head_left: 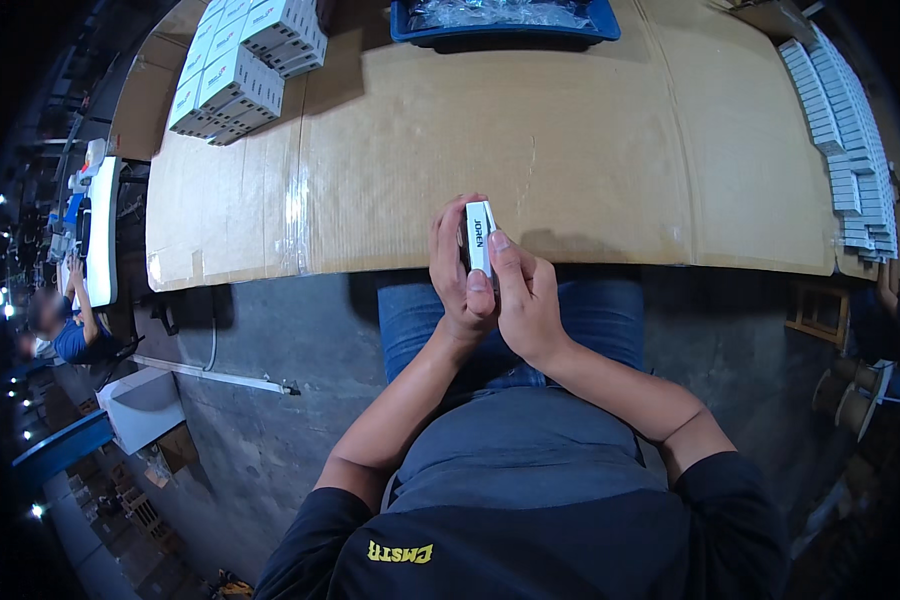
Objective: Assembling and packaging electronic components into boxes.
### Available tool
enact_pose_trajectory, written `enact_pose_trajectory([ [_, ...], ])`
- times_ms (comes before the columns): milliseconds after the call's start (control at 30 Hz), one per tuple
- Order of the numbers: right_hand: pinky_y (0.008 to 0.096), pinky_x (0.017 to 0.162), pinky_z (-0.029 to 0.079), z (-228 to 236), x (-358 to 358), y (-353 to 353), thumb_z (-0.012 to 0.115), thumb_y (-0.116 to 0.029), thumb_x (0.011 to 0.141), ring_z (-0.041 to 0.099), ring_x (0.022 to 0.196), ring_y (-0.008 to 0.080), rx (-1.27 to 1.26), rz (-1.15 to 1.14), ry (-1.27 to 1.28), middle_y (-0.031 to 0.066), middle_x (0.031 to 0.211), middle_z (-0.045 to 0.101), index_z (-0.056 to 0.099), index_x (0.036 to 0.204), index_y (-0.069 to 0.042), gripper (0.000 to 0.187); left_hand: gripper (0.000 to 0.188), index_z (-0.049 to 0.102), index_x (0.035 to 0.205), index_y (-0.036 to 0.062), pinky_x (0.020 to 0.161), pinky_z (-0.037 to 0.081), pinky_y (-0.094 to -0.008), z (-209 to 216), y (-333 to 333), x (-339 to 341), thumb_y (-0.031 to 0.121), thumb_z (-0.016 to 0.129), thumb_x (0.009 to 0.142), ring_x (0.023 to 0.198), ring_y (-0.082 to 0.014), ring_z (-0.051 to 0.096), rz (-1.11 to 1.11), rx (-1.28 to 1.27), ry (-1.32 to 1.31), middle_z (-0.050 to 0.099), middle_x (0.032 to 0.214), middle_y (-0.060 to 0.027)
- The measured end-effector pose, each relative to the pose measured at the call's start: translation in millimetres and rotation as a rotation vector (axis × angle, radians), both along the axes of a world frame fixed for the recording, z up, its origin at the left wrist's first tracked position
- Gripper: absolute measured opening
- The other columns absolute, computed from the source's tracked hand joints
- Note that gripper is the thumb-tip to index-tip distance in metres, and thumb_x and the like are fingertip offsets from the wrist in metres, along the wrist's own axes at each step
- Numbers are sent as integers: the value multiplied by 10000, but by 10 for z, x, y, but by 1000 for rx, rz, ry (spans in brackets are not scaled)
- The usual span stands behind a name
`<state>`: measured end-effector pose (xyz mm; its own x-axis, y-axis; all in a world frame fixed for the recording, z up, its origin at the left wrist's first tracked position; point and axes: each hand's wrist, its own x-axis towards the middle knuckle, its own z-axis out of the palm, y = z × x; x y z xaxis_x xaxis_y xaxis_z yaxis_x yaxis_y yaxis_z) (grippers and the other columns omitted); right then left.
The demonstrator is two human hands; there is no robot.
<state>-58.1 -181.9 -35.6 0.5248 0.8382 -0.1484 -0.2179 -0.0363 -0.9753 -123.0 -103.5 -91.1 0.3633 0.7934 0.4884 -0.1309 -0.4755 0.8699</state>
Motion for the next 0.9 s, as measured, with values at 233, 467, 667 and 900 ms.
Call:
enact_pose_trajectory([
  [233,282,892,481,18,51,37,456,-338,1139,593,999,115,-11,6,-22,85,1088,684,614,1288,61,454,842,454,1429,-118,1072,444,-472,-9,29,-30,571,451,945,1229,-381,566,-53,-59,-3,561,1354,-281],
  [467,373,1097,442,33,540,-7,600,-378,1060,544,1313,230,-42,337,-78,179,1474,496,521,1485,53,611,1097,107,1663,19,1150,377,-436,-67,38,12,796,443,964,1330,-307,489,-230,-357,-48,437,1500,-190],
  [667,467,1132,437,-58,733,-164,849,-452,824,556,1319,345,4,290,-898,176,1498,490,564,1475,-35,824,928,263,1637,124,1114,451,-406,237,-31,32,791,313,993,1313,-243,550,-305,-917,-188,548,1426,-138],
  [900,543,1181,391,-214,881,-59,776,-582,827,536,1378,416,341,203,-1205,225,1500,534,596,1422,-10,845,770,415,1537,112,1026,549,-397,417,-239,8,707,318,1057,1240,-258,630,-476,-1309,-187,595,1383,-127],
])
